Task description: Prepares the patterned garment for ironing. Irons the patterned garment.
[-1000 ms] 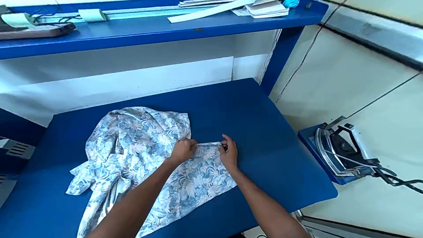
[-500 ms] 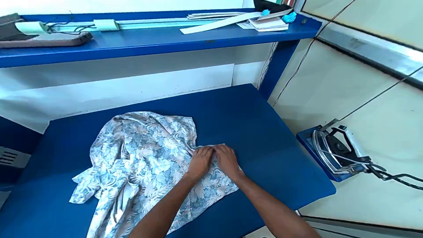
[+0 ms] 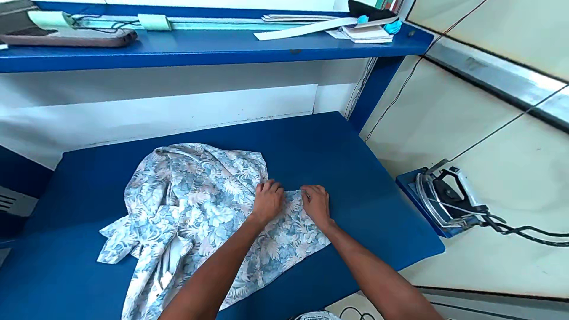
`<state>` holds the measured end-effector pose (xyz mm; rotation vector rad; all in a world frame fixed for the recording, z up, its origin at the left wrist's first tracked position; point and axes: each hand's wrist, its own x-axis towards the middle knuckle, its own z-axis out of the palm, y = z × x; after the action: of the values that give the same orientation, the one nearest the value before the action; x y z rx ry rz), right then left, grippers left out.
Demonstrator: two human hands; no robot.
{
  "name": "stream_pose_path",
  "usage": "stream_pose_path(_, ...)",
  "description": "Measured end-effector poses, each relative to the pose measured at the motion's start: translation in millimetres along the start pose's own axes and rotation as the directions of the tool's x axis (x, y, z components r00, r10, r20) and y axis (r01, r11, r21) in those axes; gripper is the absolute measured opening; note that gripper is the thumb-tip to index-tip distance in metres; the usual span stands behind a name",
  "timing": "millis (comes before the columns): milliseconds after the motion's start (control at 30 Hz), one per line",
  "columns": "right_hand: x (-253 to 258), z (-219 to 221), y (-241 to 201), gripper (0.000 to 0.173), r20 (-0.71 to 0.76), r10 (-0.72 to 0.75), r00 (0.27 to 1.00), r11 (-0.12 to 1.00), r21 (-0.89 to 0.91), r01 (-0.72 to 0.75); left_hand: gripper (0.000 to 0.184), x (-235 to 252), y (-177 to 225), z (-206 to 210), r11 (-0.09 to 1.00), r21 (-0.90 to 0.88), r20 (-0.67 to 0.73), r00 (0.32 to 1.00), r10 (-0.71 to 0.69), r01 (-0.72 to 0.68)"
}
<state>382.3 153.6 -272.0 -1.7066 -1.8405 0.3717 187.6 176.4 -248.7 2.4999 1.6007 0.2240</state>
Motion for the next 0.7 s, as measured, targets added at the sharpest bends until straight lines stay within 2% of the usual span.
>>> stream_pose_path(100,27,1,-2,0.030,0.197,0.077,0.977,0.996,-0.050,-0.069,0.031,15,-7,-5,0.993,0.026,0.113,0.986,-0.120,0.118)
stream_pose_path(167,38,1,2,0.024,0.294,0.078,0.953,0.994,-0.100,-0.051,0.029,19,-11,-5,0.983,0.052,0.167,0.969,-0.183,0.177)
stream_pose_path(233,44,-3,5,0.017,0.315,0.075,0.946,0.995,-0.093,-0.047,0.026,20,-10,-6,0.979,0.054,0.160,0.966,-0.202,0.196)
stream_pose_path(300,46,-10,5,0.016,0.311,0.061,0.948,0.998,-0.023,-0.056,0.029,21,-7,-8,0.989,-0.005,0.121,0.982,-0.145,0.146)
stream_pose_path(367,44,-15,4,0.016,0.288,0.004,0.958,0.999,0.034,-0.014,0.036,26,1,-11,0.995,-0.098,0.129,0.992,-0.012,0.024)
stream_pose_path(467,34,-24,2,0.021,0.239,-0.009,0.971,0.998,0.063,-0.006,0.038,47,15,-10,0.973,-0.227,0.276,0.954,0.114,-0.051)
stream_pose_path(533,20,-34,9,0.036,0.214,0.073,0.974,0.993,0.076,-0.092,0.034,60,21,-4,0.976,-0.216,0.322,0.942,0.096,-0.026)
stream_pose_path(600,-12,-49,19,0.044,0.180,0.190,0.965,0.976,0.071,-0.206,0.032,67,23,0,0.974,-0.226,0.325,0.943,0.069,0.006)
stream_pose_path(700,-76,-72,28,0.050,0.230,0.372,0.899,0.928,-0.057,-0.369,0.029,70,23,-1,0.971,-0.238,0.295,0.952,0.081,-0.009)
